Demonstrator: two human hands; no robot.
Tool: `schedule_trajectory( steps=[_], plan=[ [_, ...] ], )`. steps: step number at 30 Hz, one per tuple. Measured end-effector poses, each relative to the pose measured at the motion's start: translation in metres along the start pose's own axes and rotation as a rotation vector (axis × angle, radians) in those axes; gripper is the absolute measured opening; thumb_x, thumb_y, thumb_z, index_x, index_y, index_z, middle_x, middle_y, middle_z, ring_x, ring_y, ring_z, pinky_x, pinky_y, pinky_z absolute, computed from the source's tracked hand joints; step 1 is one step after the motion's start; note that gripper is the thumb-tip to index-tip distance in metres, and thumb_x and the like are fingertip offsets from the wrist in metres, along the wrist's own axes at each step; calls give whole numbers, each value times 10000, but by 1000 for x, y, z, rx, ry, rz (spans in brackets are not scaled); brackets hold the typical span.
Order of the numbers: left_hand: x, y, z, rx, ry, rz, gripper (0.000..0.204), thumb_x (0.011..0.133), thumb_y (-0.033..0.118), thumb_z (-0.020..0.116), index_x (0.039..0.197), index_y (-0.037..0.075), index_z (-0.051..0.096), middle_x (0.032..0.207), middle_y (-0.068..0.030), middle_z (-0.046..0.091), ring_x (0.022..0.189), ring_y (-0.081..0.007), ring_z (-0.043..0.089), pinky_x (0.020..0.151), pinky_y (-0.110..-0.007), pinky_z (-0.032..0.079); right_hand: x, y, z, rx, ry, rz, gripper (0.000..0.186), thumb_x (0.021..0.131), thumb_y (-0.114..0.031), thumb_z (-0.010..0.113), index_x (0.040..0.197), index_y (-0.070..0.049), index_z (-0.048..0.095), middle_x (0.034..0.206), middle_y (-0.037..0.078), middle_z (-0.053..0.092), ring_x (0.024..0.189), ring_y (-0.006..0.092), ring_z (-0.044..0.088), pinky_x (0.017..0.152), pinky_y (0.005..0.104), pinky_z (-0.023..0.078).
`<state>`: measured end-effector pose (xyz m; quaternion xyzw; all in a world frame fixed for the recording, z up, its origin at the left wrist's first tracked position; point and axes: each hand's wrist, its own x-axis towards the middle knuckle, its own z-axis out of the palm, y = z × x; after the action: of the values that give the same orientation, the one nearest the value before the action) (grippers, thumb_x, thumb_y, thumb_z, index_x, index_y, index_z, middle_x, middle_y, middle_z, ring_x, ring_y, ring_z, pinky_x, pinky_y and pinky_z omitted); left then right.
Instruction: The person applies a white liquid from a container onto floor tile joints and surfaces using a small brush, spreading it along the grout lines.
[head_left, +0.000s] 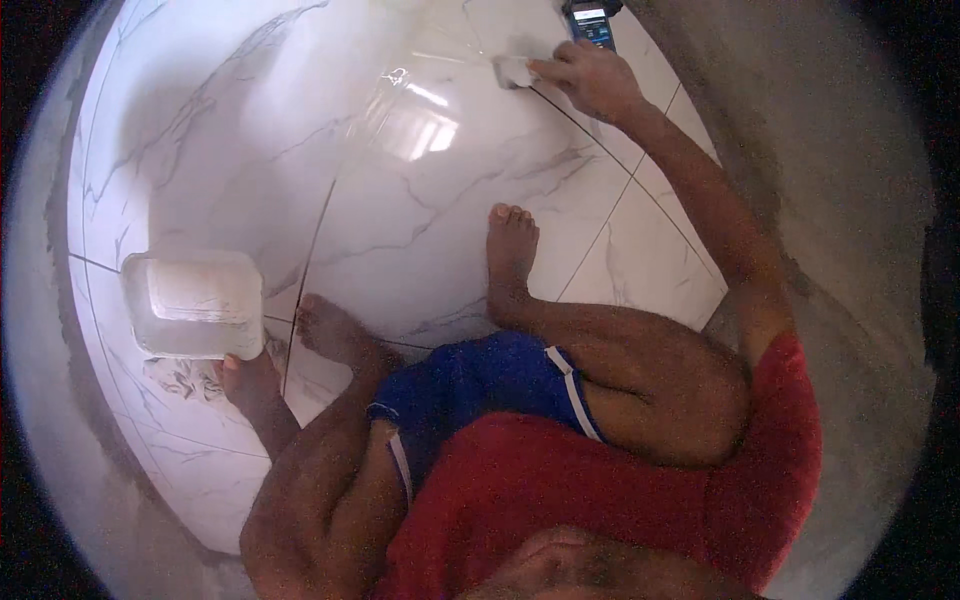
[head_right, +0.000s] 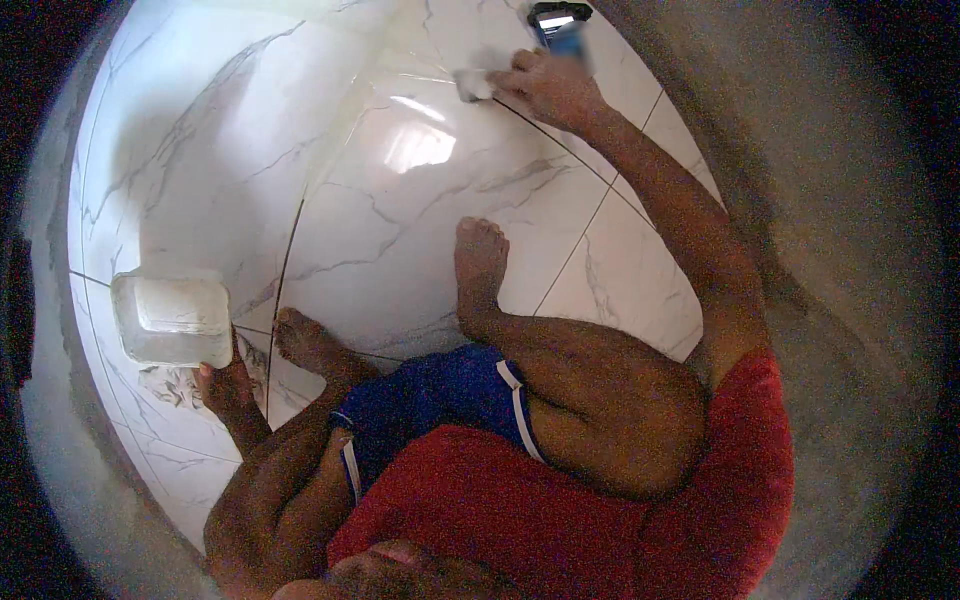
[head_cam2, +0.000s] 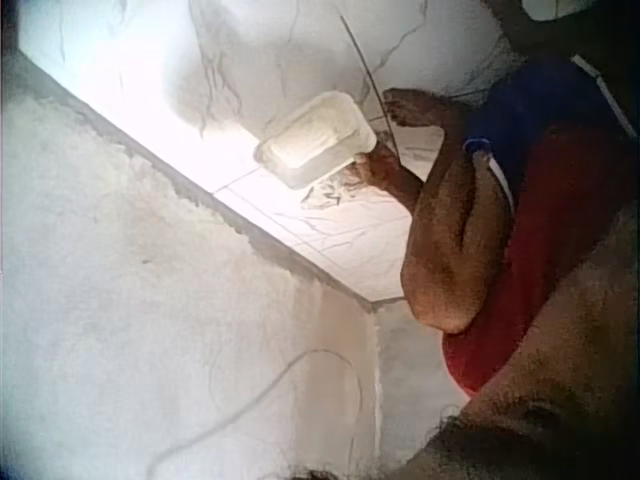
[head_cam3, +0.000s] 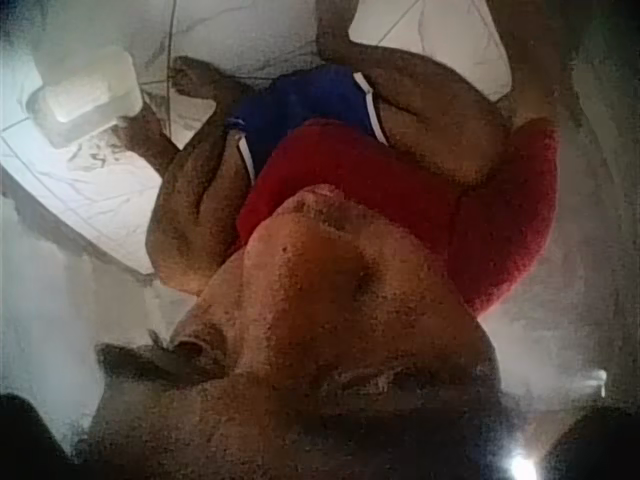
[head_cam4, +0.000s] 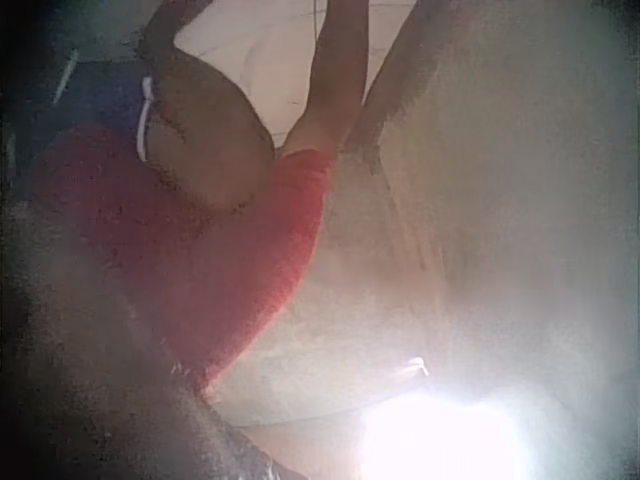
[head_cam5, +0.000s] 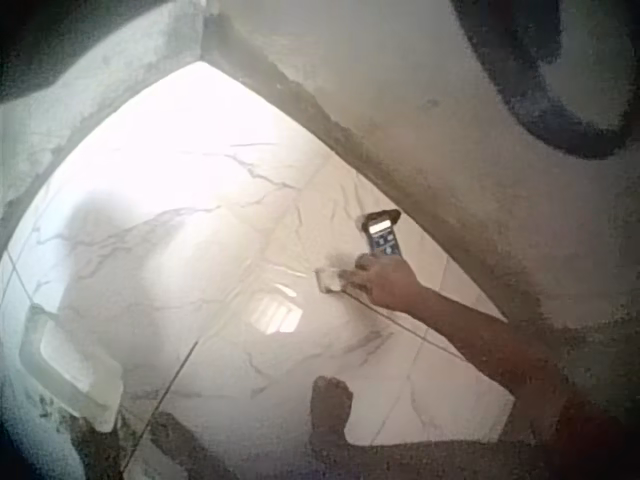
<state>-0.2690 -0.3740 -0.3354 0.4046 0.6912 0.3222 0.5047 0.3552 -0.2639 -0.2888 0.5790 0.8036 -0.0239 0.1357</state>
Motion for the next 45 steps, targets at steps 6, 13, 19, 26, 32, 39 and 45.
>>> schedule_trajectory(
  steps=[6,13,19,26,32,39,45],
  plan=[
    [-3,-10,-7,-847,4,-97,867,818,188,713,1523,-30,257,1541,-229,338,1432,-404,333,1221,-570,199,29,-4,-6,-32,-43,-67,291,944,-301,632,1229,-320,687,1036,13,633,976,212,618,811,386,552],
    [-4,-8,-2,-845,-85,-7,851,847,204,721,1524,-21,258,1537,-231,342,1416,-407,359,1205,-577,252,-10,28,7,-52,-60,-38,304,950,-277,626,1250,-302,664,1051,32,631,978,223,620,821,384,548],
    [0,-3,2,-509,-72,9,847,855,244,737,1522,-2,276,1536,-217,350,1411,-398,368,1197,-564,273,36,-5,-3,96,19,136,333,1014,-373,516,1286,-218,632,975,126,651,896,299,676,779,467,558],
    [-1,-3,5,-965,-135,-53,632,882,110,683,1436,-12,403,1441,-201,475,1318,-336,485,1128,-466,403,120,-61,-51,-19,-158,245,321,980,-278,502,1040,-53,723,984,157,735,918,333,709,827,469,560],
    [2,-25,-6,-834,-66,-31,793,878,337,728,1460,-38,340,1519,-220,377,1387,-364,403,1178,-510,336,90,-57,-19,-75,-174,150,326,993,-323,499,1223,-119,609,940,160,686,842,337,717,743,473,599],
    [4,-57,-31,301,-16,-7,731,879,294,721,1436,-27,373,1518,-207,390,1391,-357,401,1153,-527,357,0,-48,-12,-128,-325,160,321,1000,-297,490,1201,-92,635,899,166,694,792,317,728,652,459,605],
    [1,-21,-4,-926,-148,-33,726,881,219,706,1477,6,351,1507,-188,412,1387,-360,408,1161,-509,347,42,-41,-25,-133,-203,227,382,1019,-378,455,1256,-140,638,918,148,707,740,351,709,660,473,593]
  ],
)
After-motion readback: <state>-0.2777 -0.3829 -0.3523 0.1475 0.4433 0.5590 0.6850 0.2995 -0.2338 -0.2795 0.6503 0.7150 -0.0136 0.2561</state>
